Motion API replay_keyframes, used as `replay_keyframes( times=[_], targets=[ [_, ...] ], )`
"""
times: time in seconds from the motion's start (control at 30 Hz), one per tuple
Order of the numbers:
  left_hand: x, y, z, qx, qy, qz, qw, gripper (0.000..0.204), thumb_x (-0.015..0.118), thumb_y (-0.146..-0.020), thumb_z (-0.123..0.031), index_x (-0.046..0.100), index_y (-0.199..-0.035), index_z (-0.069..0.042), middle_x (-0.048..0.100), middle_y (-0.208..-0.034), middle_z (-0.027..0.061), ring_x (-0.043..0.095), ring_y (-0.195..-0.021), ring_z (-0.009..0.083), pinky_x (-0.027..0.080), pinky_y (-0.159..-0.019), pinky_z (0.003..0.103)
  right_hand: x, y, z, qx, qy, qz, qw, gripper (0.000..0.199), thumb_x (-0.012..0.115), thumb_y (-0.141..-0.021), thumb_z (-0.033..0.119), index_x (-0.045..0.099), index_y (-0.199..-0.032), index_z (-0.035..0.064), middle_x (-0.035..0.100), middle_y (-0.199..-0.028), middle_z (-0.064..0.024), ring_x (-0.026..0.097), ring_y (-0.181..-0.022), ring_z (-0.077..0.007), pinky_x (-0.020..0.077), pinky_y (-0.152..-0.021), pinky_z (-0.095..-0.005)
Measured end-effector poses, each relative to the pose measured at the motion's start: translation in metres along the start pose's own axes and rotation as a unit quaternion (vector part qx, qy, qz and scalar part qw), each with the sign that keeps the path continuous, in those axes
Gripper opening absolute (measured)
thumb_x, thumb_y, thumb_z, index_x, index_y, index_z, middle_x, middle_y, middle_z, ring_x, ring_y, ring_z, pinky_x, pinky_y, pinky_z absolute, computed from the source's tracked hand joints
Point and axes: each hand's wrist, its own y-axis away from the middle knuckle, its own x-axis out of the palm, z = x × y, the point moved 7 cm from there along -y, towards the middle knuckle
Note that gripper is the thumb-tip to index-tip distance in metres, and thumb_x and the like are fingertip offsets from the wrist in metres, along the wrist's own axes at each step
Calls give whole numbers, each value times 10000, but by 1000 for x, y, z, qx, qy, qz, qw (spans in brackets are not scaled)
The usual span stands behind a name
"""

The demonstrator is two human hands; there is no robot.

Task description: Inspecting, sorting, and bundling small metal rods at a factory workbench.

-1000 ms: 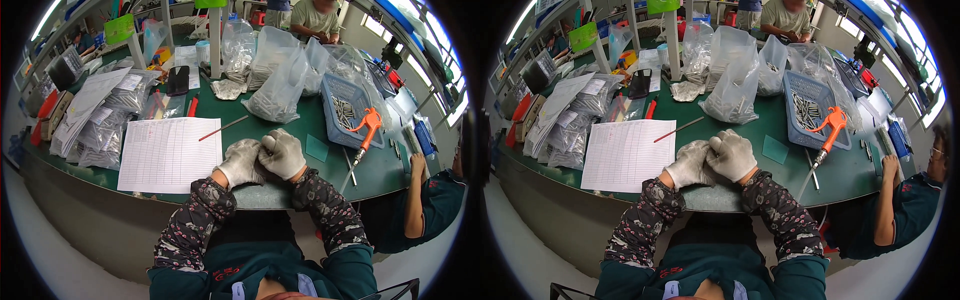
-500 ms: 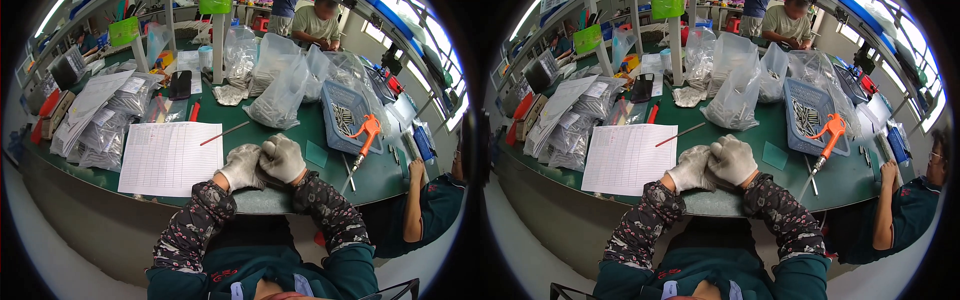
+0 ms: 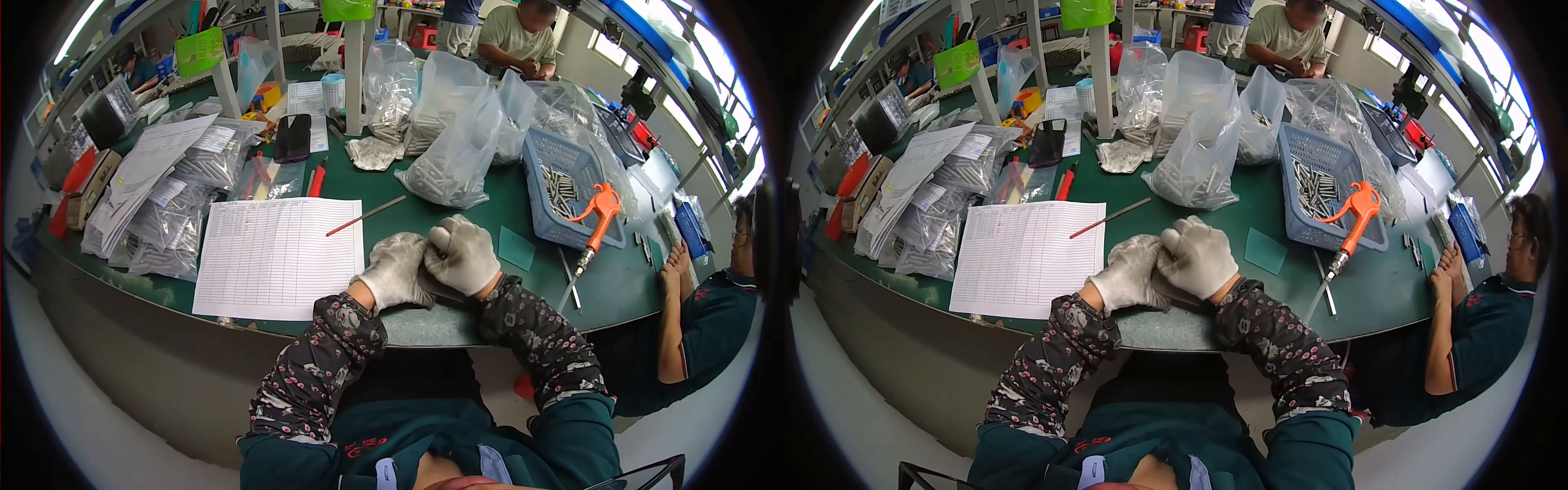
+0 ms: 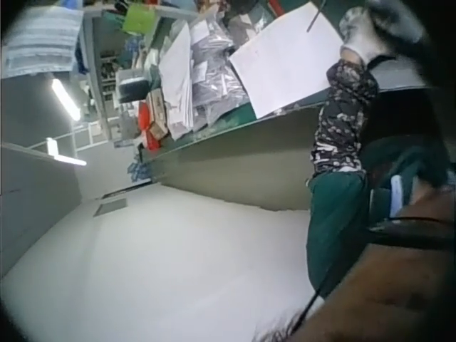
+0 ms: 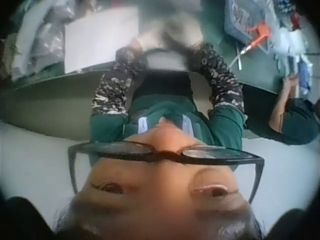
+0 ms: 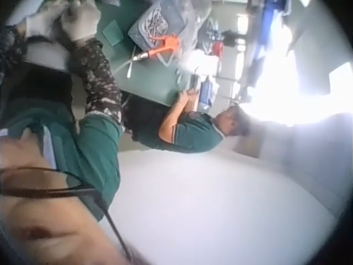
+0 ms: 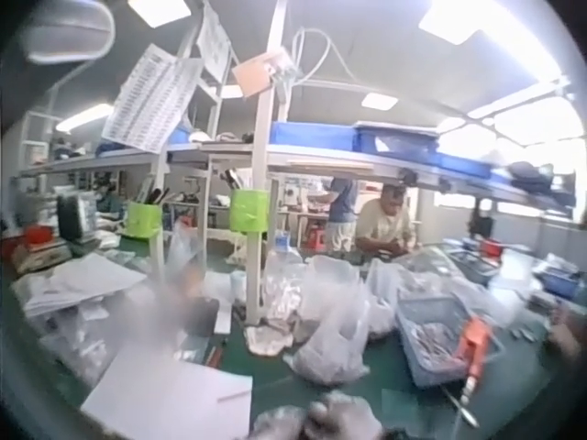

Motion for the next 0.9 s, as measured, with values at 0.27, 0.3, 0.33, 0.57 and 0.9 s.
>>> replay_keyframes(
  times=[0.27, 0.3, 0.33, 0.57, 0.9],
  targets=[
    [1, 0, -2, -10, -2, 26, 1000, 758, 814, -506, -377, 558, -1150, -70, 553, -1171, 141, 501, -1151, 310, 387, -999, 410, -1, 0, -4, 8, 27, -7, 1000, 148, 655, -622, 105, 584, -749, 81, 579, -722, -86, 577, -676, -286, 482, -563, -375],
    [6, -2, 4, -13, -3, 22, 1000, 758, 814, -506, -377, 558, -1150, -70, 553, -1171, 141, 501, -1151, 310, 387, -999, 410, 0, -1, -1, 2, 26, -7, 1000, 148, 655, -622, 105, 584, -749, 81, 579, -722, -86, 577, -676, -286, 482, -563, -375],
    [11, -3, 11, 19, -17, -23, 999, 724, 820, -497, -394, 565, -1093, -71, 563, -1097, 140, 525, -1084, 315, 410, -951, 412, -1, 0, 9, -14, -12, -13, 1000, 142, 655, -628, 107, 588, -751, 80, 582, -729, -87, 578, -680, -289, 480, -562, -376],
    [8, -2, 5, -38, -13, 54, 998, 762, 811, -511, -364, 558, -1163, -63, 551, -1200, 141, 494, -1171, 316, 385, -1008, 412, 1, 0, -2, 26, 30, -2, 999, 143, 656, -621, 115, 587, -741, 78, 597, -748, -90, 584, -693, -293, 486, -572, -380],
    [24, 1, 11, 32, -81, -62, 994, 742, 796, -517, -401, 545, -1130, -64, 558, -1112, 148, 529, -1088, 317, 415, -951, 397, -1, 11, 22, -41, -58, 17, 997, 161, 663, -651, 191, 571, -727, 82, 569, -728, -84, 583, -719, -265, 486, -557, -392]
  ],
)
